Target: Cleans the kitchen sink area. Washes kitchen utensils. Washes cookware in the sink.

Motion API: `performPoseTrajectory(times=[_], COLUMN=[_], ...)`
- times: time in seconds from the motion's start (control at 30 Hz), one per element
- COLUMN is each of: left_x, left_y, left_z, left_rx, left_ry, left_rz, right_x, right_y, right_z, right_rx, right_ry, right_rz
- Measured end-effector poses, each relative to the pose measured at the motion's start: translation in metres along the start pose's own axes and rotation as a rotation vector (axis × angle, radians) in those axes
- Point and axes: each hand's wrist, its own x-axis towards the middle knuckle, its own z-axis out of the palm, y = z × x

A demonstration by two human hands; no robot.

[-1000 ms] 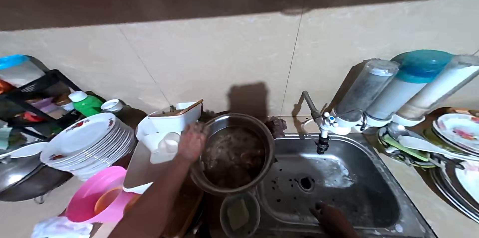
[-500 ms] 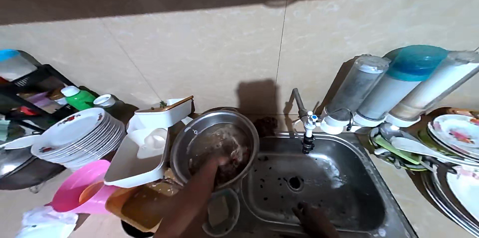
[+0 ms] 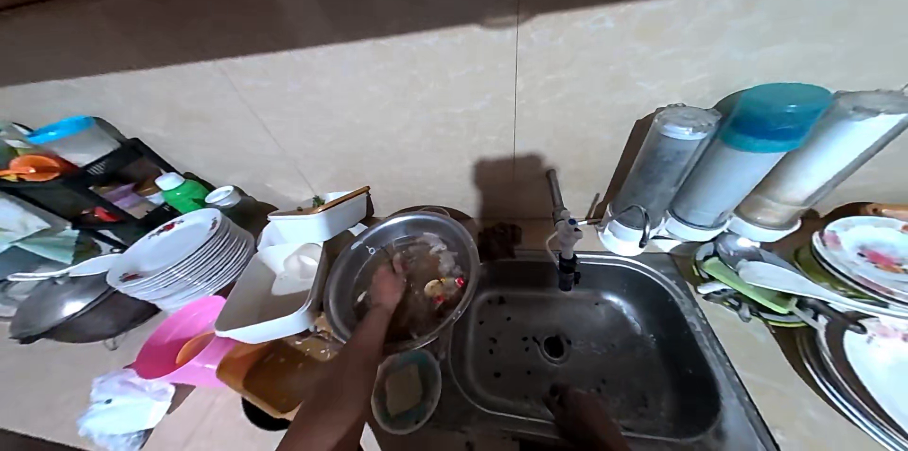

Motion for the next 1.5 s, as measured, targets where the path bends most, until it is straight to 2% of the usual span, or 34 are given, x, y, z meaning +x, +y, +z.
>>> performPoseTrajectory(times=[0.1, 0.2, 0.27, 0.3, 0.33, 0.4, 0.47, 0.53, 0.57, 0.6, 0.67, 0.73, 0.8, 0.83, 0.93, 1.0, 1.13, 1.2, 1.37, 1.5], left_x=[-0.032, -0.082, -0.120, -0.133, -0.142, -0.156, -0.165, -0.166, -0.166, -0.161, -0.134, -0.085, -0.030, -0.010, 0.017, 0.022, 0.036, 0.041, 0.032, 0.039], left_y=[0.041, 0.081, 0.091, 0.085, 0.077, 0.062, 0.052, 0.049, 0.048, 0.045, 0.053, 0.056, 0.027, 0.006, -0.038, -0.038, -0.023, -0.015, 0.005, -0.008], left_z=[-0.005, 0.009, 0.024, 0.040, 0.062, 0.107, 0.126, 0.122, 0.111, 0.096, 0.049, 0.008, -0.011, -0.013, -0.008, 0.002, 0.037, 0.050, 0.058, 0.050], left_rx=[-0.083, 0.049, 0.022, -0.013, 0.061, 0.354, 0.427, 0.421, 0.347, 0.285, 0.211, 0.324, 0.426, 0.440, 0.470, 0.579, 0.667, 0.599, 0.478, 0.428], left_ry=[0.053, 0.043, -0.219, -0.368, -0.470, -0.518, -0.641, -0.773, -0.720, -0.576, -0.337, -0.147, -0.099, -0.094, -0.167, -0.313, -0.491, -0.493, -0.333, -0.390], left_rz=[0.306, 0.658, 0.766, 0.859, 0.974, 1.217, 1.295, 1.270, 1.243, 1.181, 0.843, 0.455, 0.094, -0.035, -0.278, -0.288, -0.135, -0.098, -0.115, -0.101], right_x=[0.002, 0.010, 0.017, 0.016, 0.009, -0.004, -0.006, -0.002, 0.001, 0.007, 0.025, 0.037, 0.042, 0.042, 0.035, 0.033, 0.030, 0.031, 0.035, 0.030], right_y=[-0.002, 0.006, 0.009, 0.003, -0.008, -0.027, -0.038, -0.044, -0.042, -0.037, -0.017, 0.009, 0.023, 0.027, 0.030, 0.028, 0.022, 0.022, 0.025, 0.022], right_z=[-0.004, -0.003, 0.001, 0.001, -0.001, -0.003, 0.001, 0.001, 0.002, 0.003, 0.003, 0.003, -0.003, -0.006, -0.011, -0.013, -0.014, -0.013, -0.011, -0.011], right_rx=[0.031, 0.280, 0.675, 0.897, 1.097, 1.415, 1.501, 1.598, 1.669, 1.751, 1.863, 1.918, 1.915, 1.887, 1.764, 1.734, 1.676, 1.658, 1.613, 1.594], right_ry=[0.004, -0.013, -0.070, -0.148, -0.201, -0.223, -0.147, -0.104, -0.086, -0.062, -0.013, 0.024, 0.059, 0.072, 0.119, 0.130, 0.123, 0.126, 0.136, 0.181], right_rz=[-0.036, -0.114, -0.266, -0.313, -0.313, -0.332, -0.319, -0.135, -0.062, -0.008, 0.046, 0.032, 0.010, -0.010, -0.032, -0.027, -0.009, -0.006, 0.002, 0.012])
